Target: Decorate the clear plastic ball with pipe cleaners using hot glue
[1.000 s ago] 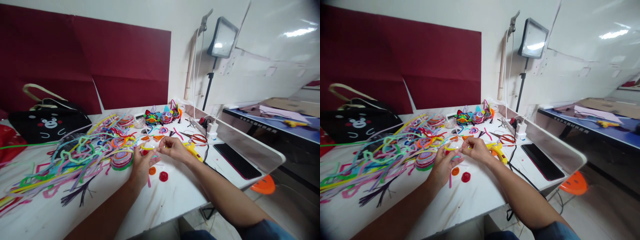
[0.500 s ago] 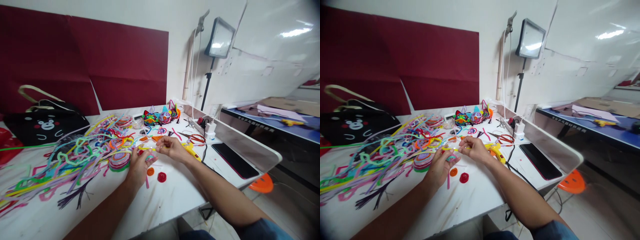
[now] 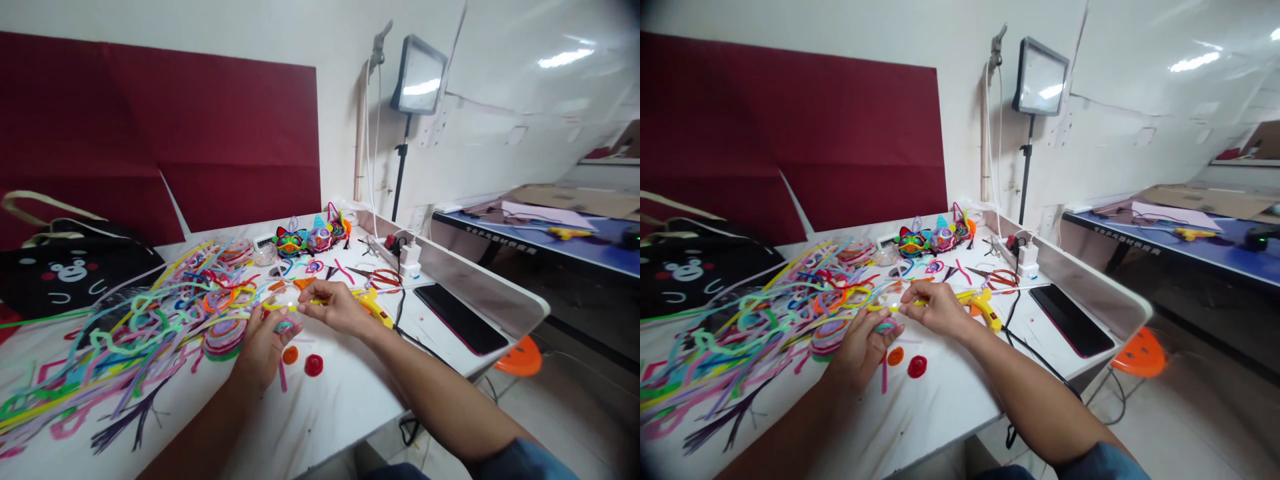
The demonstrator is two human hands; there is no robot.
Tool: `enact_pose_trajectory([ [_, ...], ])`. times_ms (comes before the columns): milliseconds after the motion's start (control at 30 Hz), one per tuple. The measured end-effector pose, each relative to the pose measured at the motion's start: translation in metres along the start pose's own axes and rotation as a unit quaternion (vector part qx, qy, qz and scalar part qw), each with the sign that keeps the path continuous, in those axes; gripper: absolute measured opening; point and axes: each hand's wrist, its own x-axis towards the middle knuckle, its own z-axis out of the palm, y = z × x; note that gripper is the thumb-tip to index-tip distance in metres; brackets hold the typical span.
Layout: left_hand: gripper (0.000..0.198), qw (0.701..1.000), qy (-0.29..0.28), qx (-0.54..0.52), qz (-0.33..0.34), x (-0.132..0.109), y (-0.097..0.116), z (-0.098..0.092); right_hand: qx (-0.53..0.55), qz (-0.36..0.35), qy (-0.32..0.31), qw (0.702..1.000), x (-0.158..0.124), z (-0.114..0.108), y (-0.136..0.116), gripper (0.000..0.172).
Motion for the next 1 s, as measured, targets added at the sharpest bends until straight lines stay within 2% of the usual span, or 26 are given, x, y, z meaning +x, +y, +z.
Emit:
enact_pose_trajectory([
  [133, 0.027, 1.000, 0.000, 0.011, -0.005, -0.001, 0.003, 0.002, -0.016, -0.021, 0.016, 1.000, -0.001, -0.001, -0.005, 0.017],
  [333, 0.021, 0.999, 0.041, 0.006, -0.027, -0.005, 0.010, 0.010, -0.035, -0.027, 0.015, 0.999, -0.001, -0.004, -0.012, 0.014],
  [600, 0.011, 0.994, 0.073, 0.008, -0.075, -0.008, 0.017, 0.017, 0.012, -0.013, -0.011, 1.000, 0.001, -0.007, -0.011, 0.004],
  [800, 0.013, 0.996, 0.041, 0.029, -0.069, -0.005, 0.017, 0.012, 0.015, -0.020, -0.050, 0.998, 0.000, -0.015, -0.012, 0.004],
  [1000, 0.023, 0.996, -0.011, 0.064, -0.059, -0.003, 0.016, 0.005, -0.089, -0.055, -0.084, 0.991, -0.002, -0.023, -0.019, 0.004],
])
